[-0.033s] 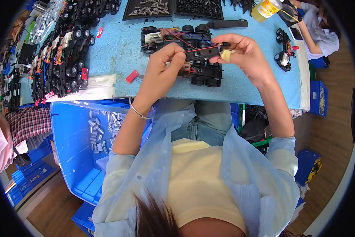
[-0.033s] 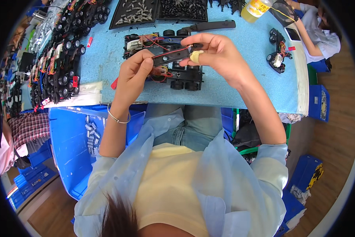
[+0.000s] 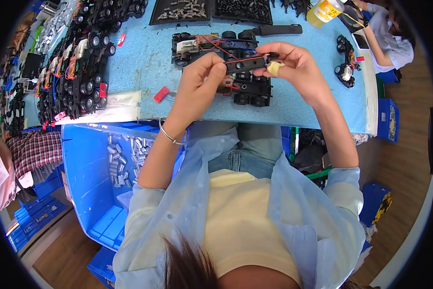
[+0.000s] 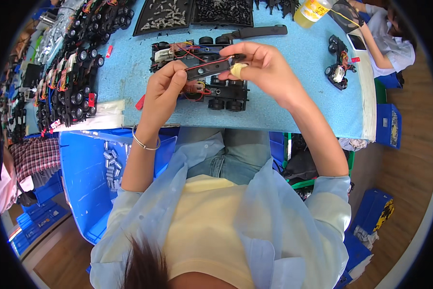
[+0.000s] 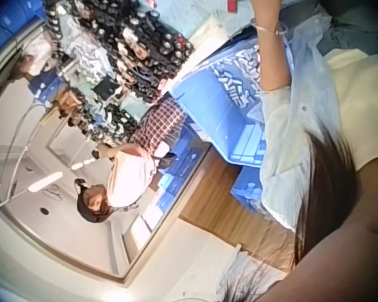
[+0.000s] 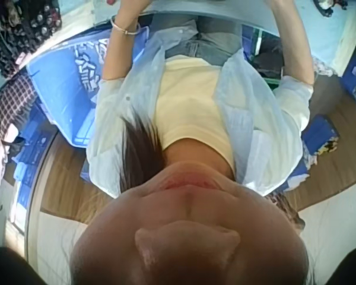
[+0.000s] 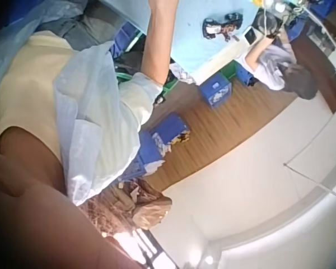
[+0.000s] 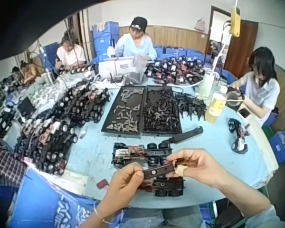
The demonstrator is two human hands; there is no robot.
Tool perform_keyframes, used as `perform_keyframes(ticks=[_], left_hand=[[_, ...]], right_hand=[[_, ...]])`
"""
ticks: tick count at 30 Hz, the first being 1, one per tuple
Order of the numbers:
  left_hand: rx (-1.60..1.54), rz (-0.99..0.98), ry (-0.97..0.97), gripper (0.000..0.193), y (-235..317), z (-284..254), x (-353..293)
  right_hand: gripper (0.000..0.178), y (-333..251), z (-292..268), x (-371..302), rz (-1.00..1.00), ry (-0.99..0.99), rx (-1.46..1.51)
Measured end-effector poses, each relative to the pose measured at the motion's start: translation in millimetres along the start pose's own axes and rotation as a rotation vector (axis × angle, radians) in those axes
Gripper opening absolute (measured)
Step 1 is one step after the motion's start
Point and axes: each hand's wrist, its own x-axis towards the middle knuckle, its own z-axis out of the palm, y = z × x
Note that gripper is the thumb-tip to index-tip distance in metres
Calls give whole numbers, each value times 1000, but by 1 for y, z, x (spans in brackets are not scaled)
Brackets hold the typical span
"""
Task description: The person assembles toy vehicle chassis by connecting plastic parts, routing wires, and attaching components to each chassis by hand, then places the assembled chassis in a row on the table.
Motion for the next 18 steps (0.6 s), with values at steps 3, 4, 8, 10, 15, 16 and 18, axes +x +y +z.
perform_keyframes(ticks=[3,4,8,10,15,16,18], left_hand=[[-172,-95,26,22,-9,0,0],[-175,-94,25,22,-9,0,1],[-181,-101,22,23,-8,2,5],[-183,-99,7,23,-10,-1,4],[-226,-151,-24,24,-11,-3,6],[-227,-151,-23,24,-11,-3,6],[-240,-152,-32,25,-10,-3,6]], right_hand=[[39,12,11,5,-481,97,-718],[40,15,14,7,-722,151,-1078],[43,31,15,11,-609,88,-1236],[44,36,16,14,-631,99,-1185],[49,30,11,9,-639,96,-948],[51,27,10,8,-624,82,-881],[51,22,13,14,-690,112,-943]])
